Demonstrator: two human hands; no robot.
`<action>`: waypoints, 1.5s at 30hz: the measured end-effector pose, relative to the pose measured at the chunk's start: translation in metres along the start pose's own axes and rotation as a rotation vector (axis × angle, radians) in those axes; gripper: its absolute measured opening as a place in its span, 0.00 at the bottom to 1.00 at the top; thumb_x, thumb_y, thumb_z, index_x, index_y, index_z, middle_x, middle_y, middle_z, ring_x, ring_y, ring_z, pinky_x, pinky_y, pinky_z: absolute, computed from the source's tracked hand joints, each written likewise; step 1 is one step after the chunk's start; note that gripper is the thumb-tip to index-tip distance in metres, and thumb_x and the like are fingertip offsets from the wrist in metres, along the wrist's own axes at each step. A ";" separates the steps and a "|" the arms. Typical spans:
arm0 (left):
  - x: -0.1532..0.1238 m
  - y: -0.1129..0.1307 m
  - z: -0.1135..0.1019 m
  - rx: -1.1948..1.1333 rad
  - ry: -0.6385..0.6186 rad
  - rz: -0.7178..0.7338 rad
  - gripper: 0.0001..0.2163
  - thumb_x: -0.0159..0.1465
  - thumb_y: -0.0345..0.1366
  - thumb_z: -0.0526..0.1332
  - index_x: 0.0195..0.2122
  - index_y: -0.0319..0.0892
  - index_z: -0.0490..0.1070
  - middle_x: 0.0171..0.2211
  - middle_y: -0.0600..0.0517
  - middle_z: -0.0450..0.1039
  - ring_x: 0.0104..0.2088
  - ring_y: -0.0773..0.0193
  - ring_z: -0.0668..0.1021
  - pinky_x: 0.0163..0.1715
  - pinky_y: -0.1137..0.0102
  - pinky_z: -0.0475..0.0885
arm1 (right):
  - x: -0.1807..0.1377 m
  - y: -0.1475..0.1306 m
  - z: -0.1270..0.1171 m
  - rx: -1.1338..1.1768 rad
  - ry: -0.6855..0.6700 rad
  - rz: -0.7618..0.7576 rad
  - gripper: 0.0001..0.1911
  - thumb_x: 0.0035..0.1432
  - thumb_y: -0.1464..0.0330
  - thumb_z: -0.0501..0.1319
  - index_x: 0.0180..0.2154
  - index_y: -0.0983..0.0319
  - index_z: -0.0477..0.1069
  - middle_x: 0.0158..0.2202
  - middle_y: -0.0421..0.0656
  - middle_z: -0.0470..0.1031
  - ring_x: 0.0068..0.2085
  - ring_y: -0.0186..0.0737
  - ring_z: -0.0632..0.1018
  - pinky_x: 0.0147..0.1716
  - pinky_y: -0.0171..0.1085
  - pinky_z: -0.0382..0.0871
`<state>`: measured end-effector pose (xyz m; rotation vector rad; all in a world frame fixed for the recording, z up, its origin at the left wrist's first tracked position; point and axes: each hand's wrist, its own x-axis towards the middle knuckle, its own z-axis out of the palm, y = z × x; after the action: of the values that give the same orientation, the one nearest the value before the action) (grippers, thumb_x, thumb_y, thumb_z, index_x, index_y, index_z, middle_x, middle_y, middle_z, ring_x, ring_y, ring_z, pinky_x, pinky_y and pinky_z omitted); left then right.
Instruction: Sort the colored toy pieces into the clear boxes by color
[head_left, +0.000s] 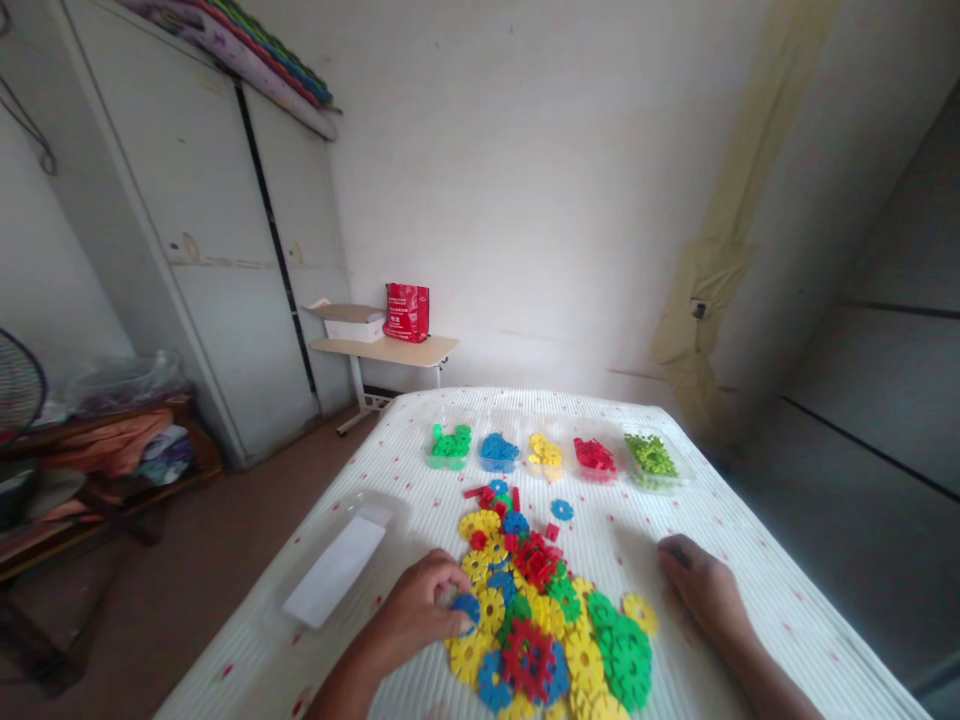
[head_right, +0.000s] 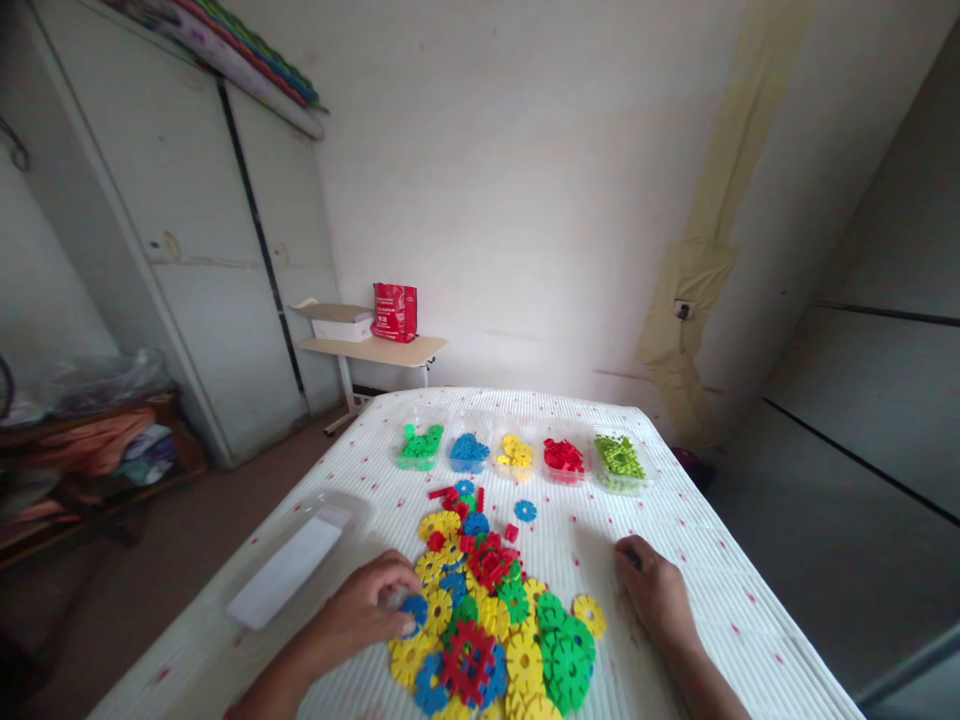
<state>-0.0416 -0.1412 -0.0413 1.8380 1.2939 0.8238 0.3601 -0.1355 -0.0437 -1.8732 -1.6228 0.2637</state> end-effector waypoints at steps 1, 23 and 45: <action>-0.003 0.002 0.000 0.012 -0.025 0.021 0.13 0.42 0.28 0.63 0.32 0.40 0.75 0.33 0.53 0.70 0.34 0.65 0.71 0.34 0.74 0.65 | 0.001 -0.001 0.002 -0.027 -0.015 0.006 0.14 0.50 0.58 0.50 0.29 0.58 0.70 0.27 0.41 0.78 0.29 0.42 0.77 0.30 0.35 0.66; 0.004 -0.003 0.006 -0.101 0.158 -0.131 0.19 0.47 0.27 0.55 0.40 0.42 0.75 0.39 0.50 0.77 0.43 0.59 0.75 0.44 0.69 0.66 | -0.002 -0.005 0.007 -0.149 0.000 -0.043 0.14 0.53 0.61 0.48 0.30 0.58 0.69 0.27 0.41 0.76 0.28 0.40 0.77 0.28 0.33 0.65; 0.013 0.032 0.040 0.097 0.035 0.072 0.15 0.48 0.26 0.58 0.35 0.45 0.77 0.38 0.50 0.73 0.41 0.60 0.74 0.45 0.69 0.66 | -0.003 -0.007 0.008 -0.150 -0.002 -0.036 0.12 0.53 0.62 0.49 0.29 0.57 0.69 0.28 0.41 0.76 0.29 0.39 0.76 0.29 0.33 0.64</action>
<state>0.0109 -0.1436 -0.0347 1.9644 1.3168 0.8480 0.3496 -0.1354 -0.0465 -1.9519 -1.7175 0.1316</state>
